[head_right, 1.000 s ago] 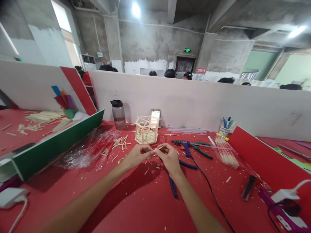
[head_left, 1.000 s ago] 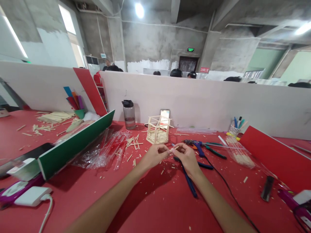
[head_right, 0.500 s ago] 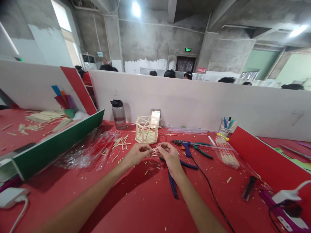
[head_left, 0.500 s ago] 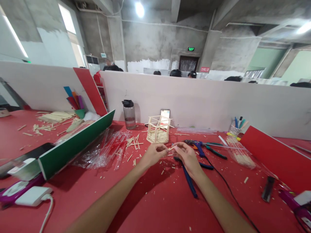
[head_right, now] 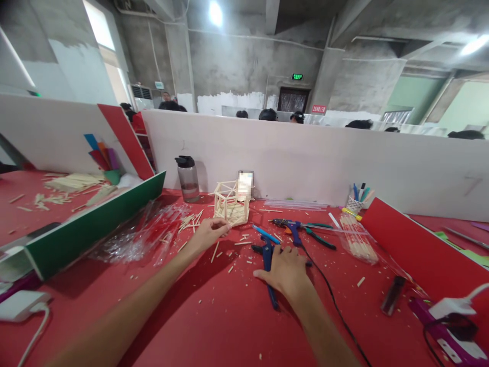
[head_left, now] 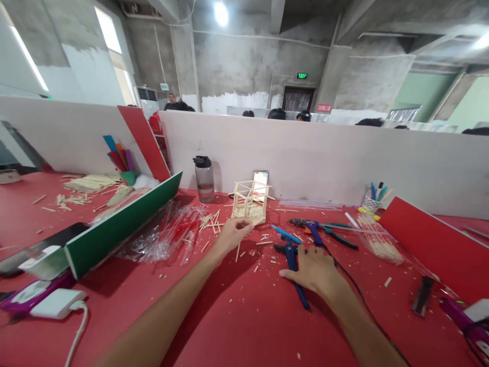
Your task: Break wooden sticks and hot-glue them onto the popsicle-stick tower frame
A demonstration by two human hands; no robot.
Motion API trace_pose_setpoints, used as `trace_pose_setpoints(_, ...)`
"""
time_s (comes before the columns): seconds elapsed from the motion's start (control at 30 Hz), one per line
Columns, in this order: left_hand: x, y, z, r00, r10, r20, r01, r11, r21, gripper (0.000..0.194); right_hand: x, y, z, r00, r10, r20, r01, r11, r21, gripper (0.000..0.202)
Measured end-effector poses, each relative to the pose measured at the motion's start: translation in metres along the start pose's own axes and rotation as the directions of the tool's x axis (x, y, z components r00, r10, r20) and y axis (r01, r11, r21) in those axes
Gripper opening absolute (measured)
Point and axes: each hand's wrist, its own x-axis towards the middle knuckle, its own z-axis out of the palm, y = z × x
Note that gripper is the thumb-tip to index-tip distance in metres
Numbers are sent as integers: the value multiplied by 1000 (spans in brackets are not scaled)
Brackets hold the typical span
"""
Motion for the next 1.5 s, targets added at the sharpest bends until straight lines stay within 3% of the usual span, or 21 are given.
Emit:
trace_pose_setpoints(0.17,1,-3,0,1000,-22,6,22,998,-64,25,4,7,-5,999,-31,-18,31,999,-13,58)
trace_pose_setpoints(0.3,-2,7,0,999,-52,6,52,987,-155,29,6,17,-16,992,-124,-2,120,960,251,48)
trace_pose_setpoints(0.43,-5,16,3,997,-69,26,73,970,-232,32,8,9,-18,966,-251,-62,236,759,607,41)
trace_pose_setpoints(0.53,-6,20,4,997,-70,38,78,964,-254,29,10,1,-13,948,-298,-110,281,628,725,38)
trace_pose_setpoints(0.8,-6,23,5,995,-62,81,76,980,-182,19,17,-3,-6,939,-313,-144,297,521,800,32)
trace_pose_setpoints(1.03,-6,19,8,996,-24,87,34,993,-114,18,17,-5,-3,939,-341,-50,186,378,907,38)
trace_pose_setpoints(1.5,-4,16,10,999,-1,49,4,998,-65,13,19,-7,0,937,-349,3,130,358,925,44)
